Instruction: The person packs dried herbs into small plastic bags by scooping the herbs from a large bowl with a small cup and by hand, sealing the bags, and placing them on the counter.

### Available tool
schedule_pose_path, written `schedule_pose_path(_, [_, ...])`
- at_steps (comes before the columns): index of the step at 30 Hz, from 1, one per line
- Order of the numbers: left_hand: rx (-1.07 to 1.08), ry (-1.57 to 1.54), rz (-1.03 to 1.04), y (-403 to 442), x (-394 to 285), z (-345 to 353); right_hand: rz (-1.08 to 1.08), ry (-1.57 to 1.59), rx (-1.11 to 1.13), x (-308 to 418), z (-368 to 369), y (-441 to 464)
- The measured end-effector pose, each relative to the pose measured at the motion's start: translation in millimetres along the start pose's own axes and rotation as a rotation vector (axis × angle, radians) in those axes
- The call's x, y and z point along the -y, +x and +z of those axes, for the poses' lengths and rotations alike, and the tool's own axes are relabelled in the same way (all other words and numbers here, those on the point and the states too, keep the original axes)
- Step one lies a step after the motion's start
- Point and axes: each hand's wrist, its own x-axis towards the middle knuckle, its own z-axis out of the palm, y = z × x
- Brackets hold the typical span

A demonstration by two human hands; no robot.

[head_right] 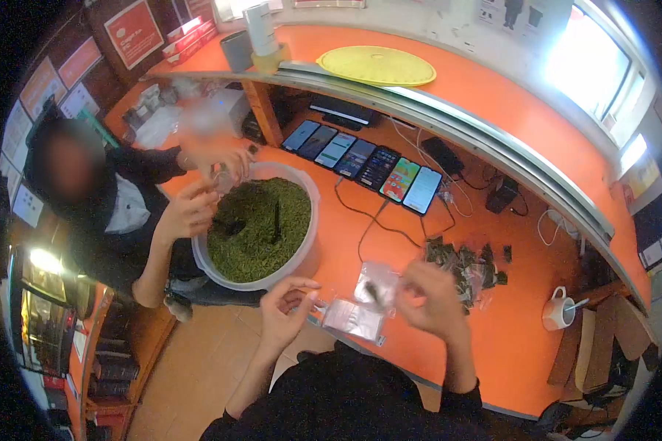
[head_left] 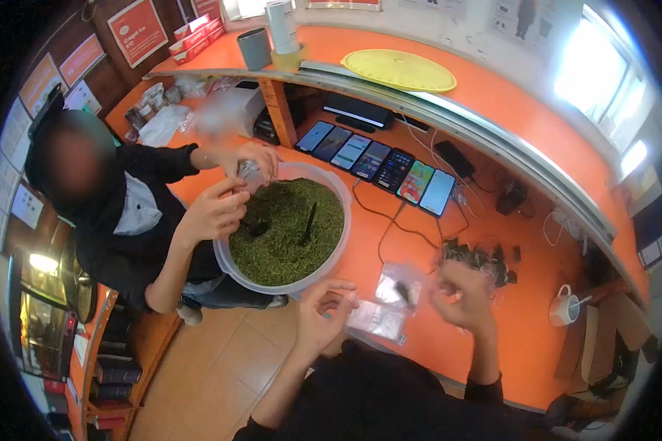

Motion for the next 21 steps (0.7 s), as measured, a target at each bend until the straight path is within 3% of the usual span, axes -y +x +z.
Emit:
schedule_pose_path(4, [0.069, 0.141, -0.029, -9.3, 41.7, -2.6, 0.069, -0.352, -0.144, -20.1, -20.4, -13.6])
schedule_pose_path(7, [0.094, 0.169, -0.081, -11.3, 68.4, -6.0, 0.105, -0.224, -0.023, -51.2, 27.8, -21.2])
schedule_pose_path(10, [0.102, 0.248, -0.059, -11.8, 77.4, -5.4, -0.059, -0.254, 0.051, -90.8, 96.9, -38.0])
schedule_pose_path(16, [0.172, 0.291, -0.108, -15.7, 111.3, -20.9, 0.073, -0.132, -0.06, -131.3, 150.9, -60.8])
schedule_pose_path(17, [0.126, 0.305, -0.098, -15.1, 120.4, -21.7, 0.172, 0.082, -0.133, -138.0, 155.3, -67.2])
schedule_pose_path(18, [0.161, 0.139, -0.22, -12.7, 129.9, -20.8, 0.28, 0.292, -0.202, -142.1, 159.9, -66.4])
schedule_pose_path(19, [0.201, -0.034, -0.334, -7.4, 132.6, -16.9, 0.253, 0.306, -0.184, -128.8, 157.8, -53.2])
schedule_pose_path(20, [0.176, -0.031, -0.322, -0.8, 135.5, -11.8, 0.247, 0.246, -0.271, -112.4, 151.4, -47.3])
schedule_pose_path(21, [0.122, -0.246, -0.511, 5.0, 136.8, -5.2, 0.249, 0.182, -0.36, -93.3, 144.2, -43.4])
